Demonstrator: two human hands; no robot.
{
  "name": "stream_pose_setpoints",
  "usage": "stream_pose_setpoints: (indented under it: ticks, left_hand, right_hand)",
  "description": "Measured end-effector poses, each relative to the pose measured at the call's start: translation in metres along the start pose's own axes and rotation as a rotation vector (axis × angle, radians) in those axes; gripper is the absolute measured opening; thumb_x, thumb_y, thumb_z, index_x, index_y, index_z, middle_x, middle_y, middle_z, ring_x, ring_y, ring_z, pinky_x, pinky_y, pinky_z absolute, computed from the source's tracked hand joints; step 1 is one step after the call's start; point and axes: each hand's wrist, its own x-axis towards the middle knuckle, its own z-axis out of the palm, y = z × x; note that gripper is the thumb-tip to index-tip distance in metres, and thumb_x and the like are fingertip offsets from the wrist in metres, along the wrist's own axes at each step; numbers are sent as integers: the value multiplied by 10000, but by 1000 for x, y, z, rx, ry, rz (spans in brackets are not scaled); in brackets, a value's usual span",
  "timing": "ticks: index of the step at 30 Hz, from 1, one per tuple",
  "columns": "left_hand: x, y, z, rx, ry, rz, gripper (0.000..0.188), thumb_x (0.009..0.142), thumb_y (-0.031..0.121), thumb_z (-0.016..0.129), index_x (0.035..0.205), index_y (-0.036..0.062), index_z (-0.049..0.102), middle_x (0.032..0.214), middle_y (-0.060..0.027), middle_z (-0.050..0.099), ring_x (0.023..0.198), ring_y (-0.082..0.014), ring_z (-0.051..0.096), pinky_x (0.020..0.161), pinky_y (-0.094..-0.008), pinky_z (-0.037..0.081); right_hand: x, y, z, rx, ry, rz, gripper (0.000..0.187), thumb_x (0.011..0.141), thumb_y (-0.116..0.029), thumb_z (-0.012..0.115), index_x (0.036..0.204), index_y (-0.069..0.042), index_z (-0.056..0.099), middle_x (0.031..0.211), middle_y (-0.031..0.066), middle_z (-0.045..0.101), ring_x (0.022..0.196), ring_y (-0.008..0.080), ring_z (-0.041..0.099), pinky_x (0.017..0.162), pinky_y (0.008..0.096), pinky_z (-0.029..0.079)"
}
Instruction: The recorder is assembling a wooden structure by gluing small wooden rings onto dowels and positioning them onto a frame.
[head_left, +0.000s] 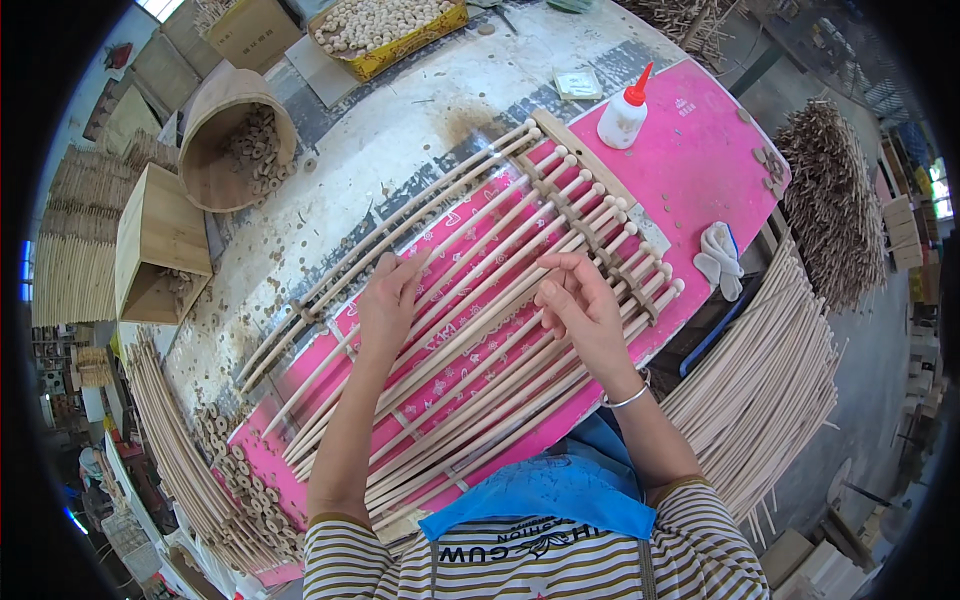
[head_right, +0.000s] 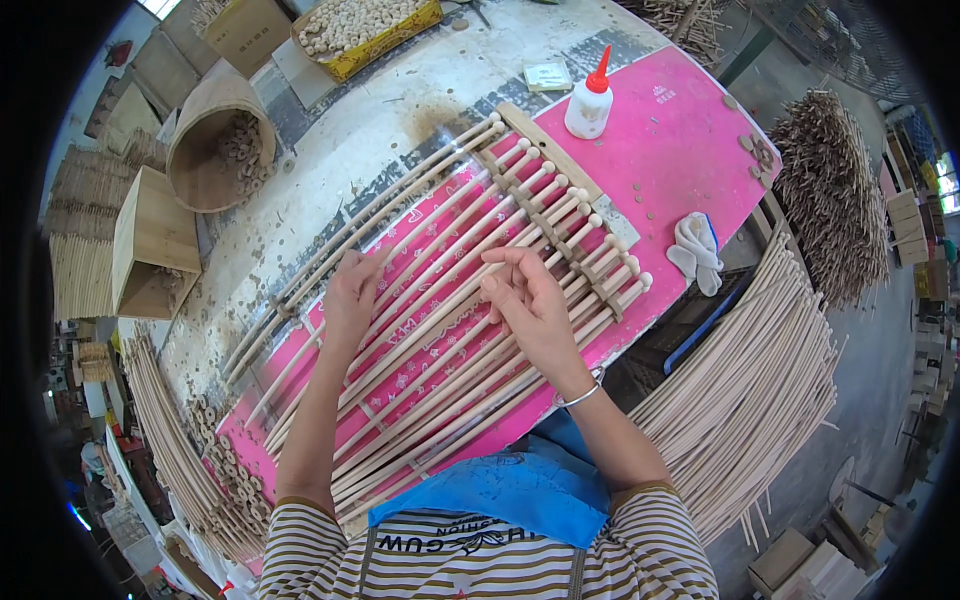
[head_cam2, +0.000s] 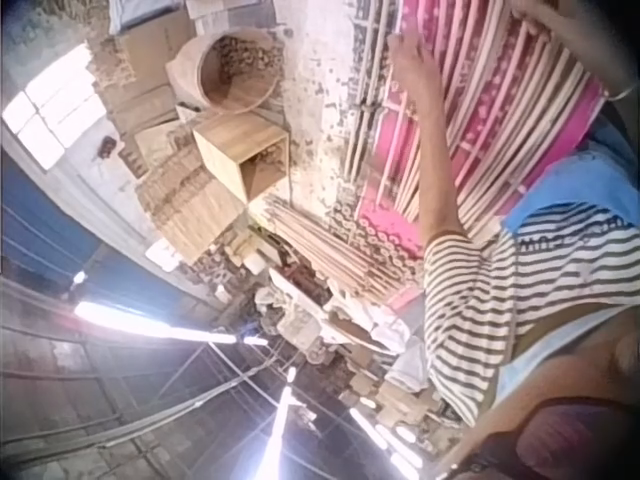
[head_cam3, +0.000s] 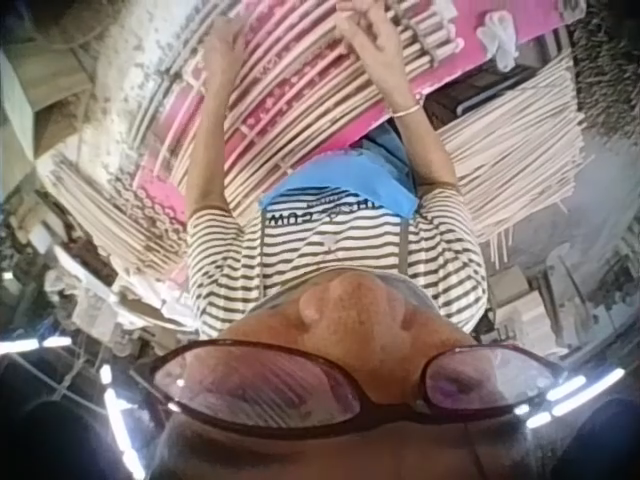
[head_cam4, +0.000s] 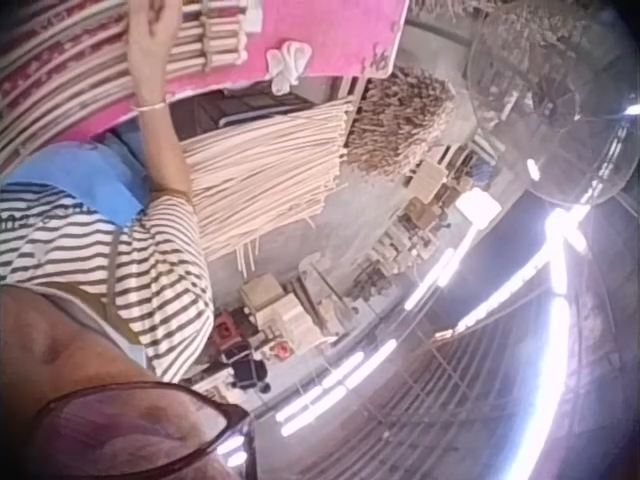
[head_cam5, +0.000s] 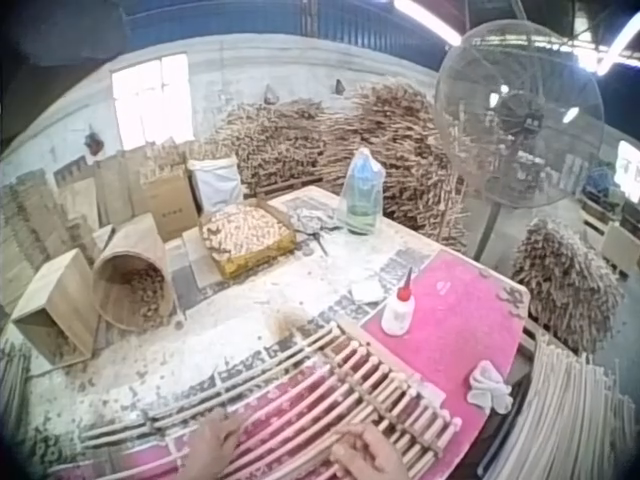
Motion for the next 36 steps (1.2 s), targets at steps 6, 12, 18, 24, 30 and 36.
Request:
stream_pose_setpoints:
  ticks: [6,12,18,24,30,36]
  left_hand:
    - [3,1,3,290,68,149,374,893,93,719,1250,186,781,940,-48,609,948,-264,609,839,-417,462]
    - [6,-7,-7,182,130,195,389,932,132,714,1321,148,728,1085,-70,639,1035,-277,618,873,-415,456]
    - [6,-36,-25,382,242,172,422,884,44,688,1292,146,723,1062,-51,632,984,-261,623,864,-409,467]
    - [6,-54,-23,507,233,233,461,878,14,634,1300,178,725,1018,-56,609,980,-249,623,871,-405,470]
    - [-26,-9,-63,428,280,314,503,847,24,639,1314,189,730,997,-52,597,946,-264,609,812,-413,513]
    - [-94,50,-91,375,111,321,563,875,73,653,1416,228,652,1086,-47,631,1030,-234,623,936,-408,497]
  right_hand:
    - [0,-2,5,-11,-3,-8,293,1080,-186,617,1329,-35,588,928,11,625,733,50,575,587,184,444]
    - [-4,2,5,-25,-13,-3,293,1081,-184,616,1329,-30,595,926,9,632,712,43,575,576,177,439]
    - [-11,2,9,-80,-23,12,289,1083,-205,610,1318,-36,613,920,-8,636,717,28,584,568,169,440]
    - [-9,7,17,-102,-63,14,285,1089,-230,600,1303,-44,632,891,-21,639,705,24,578,581,172,451]
    - [16,16,40,-139,-185,22,378,1093,-235,598,1409,-29,625,919,-23,653,735,28,593,616,187,463]
    - [27,30,70,305,-238,106,348,1102,-359,596,1186,-39,705,807,1,661,695,70,616,600,225,475]
